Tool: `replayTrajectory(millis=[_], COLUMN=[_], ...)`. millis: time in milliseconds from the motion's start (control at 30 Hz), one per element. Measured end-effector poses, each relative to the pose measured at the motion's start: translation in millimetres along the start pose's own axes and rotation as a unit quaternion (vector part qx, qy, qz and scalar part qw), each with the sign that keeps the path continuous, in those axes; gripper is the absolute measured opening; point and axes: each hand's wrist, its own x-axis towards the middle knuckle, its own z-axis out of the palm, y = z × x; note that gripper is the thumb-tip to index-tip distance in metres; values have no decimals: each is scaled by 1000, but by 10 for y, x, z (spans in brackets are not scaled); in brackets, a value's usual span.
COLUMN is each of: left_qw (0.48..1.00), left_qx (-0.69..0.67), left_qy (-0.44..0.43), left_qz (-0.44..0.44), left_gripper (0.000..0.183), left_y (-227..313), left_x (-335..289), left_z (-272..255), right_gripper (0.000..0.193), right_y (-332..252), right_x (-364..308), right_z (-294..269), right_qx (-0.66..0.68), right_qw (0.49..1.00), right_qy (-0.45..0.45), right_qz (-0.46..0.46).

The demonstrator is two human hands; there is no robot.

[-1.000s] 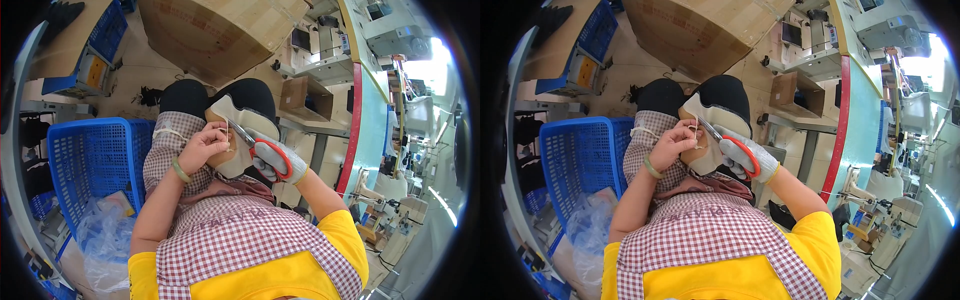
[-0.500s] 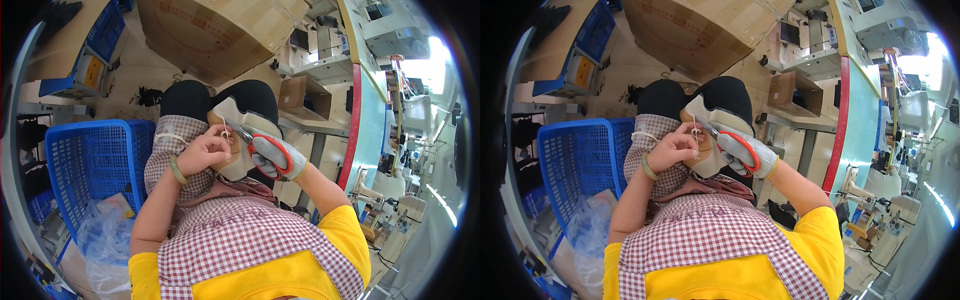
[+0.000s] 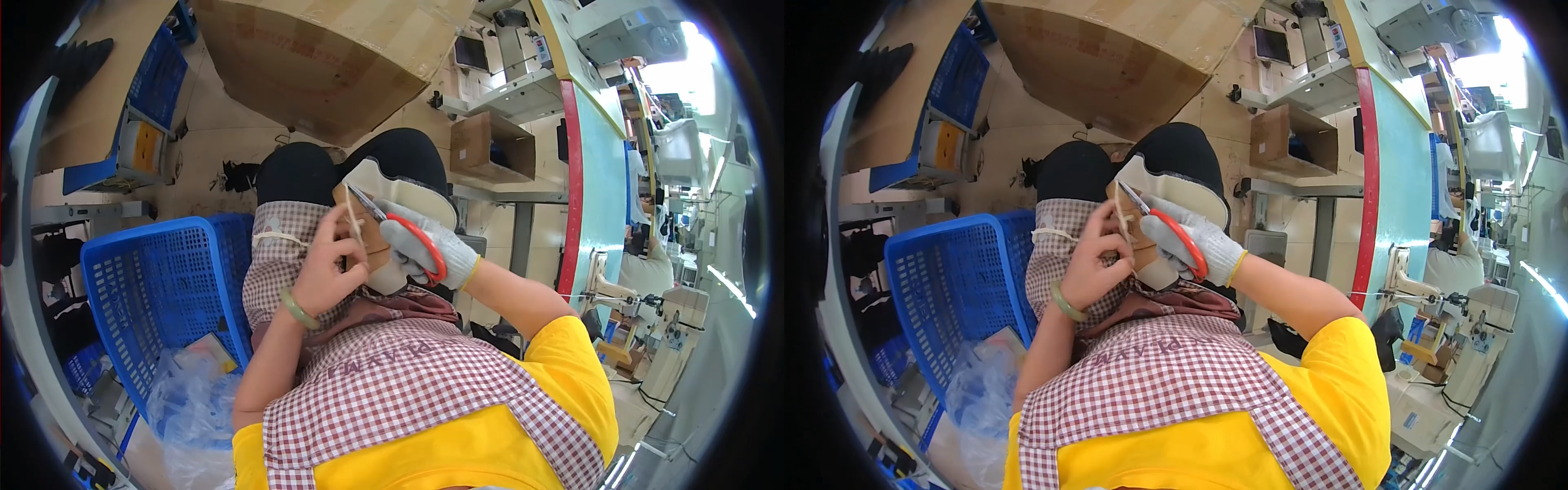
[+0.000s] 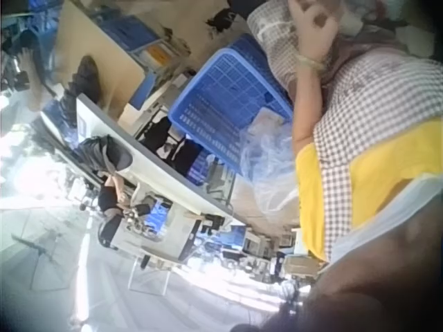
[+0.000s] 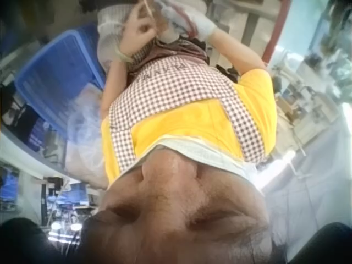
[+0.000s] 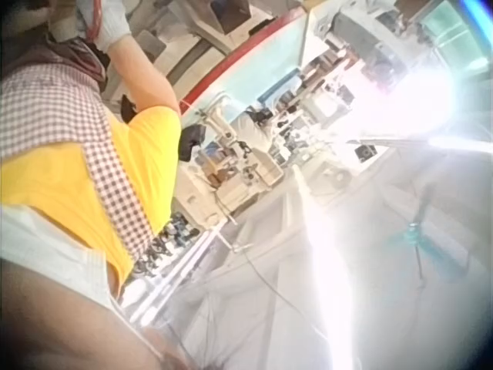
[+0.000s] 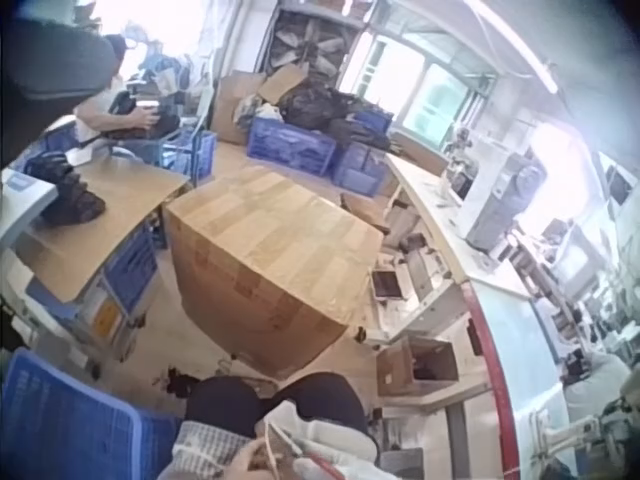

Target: Trim and clear excess material from a shoe pattern component using scissors during shoe assembly.

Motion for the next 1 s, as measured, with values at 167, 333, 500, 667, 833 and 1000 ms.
replayTrajectory(millis=[167, 333, 500, 667, 833, 1000], left_qw=[979, 951, 950, 948, 897, 896], left_qx=[-145, 160, 249, -105, -403, -400], left_qy=[132, 248, 161, 88, 105, 192], left_qz=[53, -89, -104, -288, -148, -18], left_gripper=[11, 24, 21, 15, 9, 8], left_y=[120, -96, -334, -225, -217, 89], left_x=[83, 472, 589, 620, 425, 205], left_z=[-234, -251, -322, -439, -371, -252], right_gripper=[61, 62, 59, 58, 61, 58], right_y=[234, 183, 213, 219, 175, 96], right_x=[84, 66, 52, 51, 48, 81], right_z=[-48, -78, -133, -190, -234, -131], right_qx=[-49, -22, -2, -12, -4, 118], right_qw=[997, 998, 999, 999, 997, 977], right_qy=[13, -5, -7, -22, -55, -141], right_qz=[-66, -55, -34, -34, -60, -110])
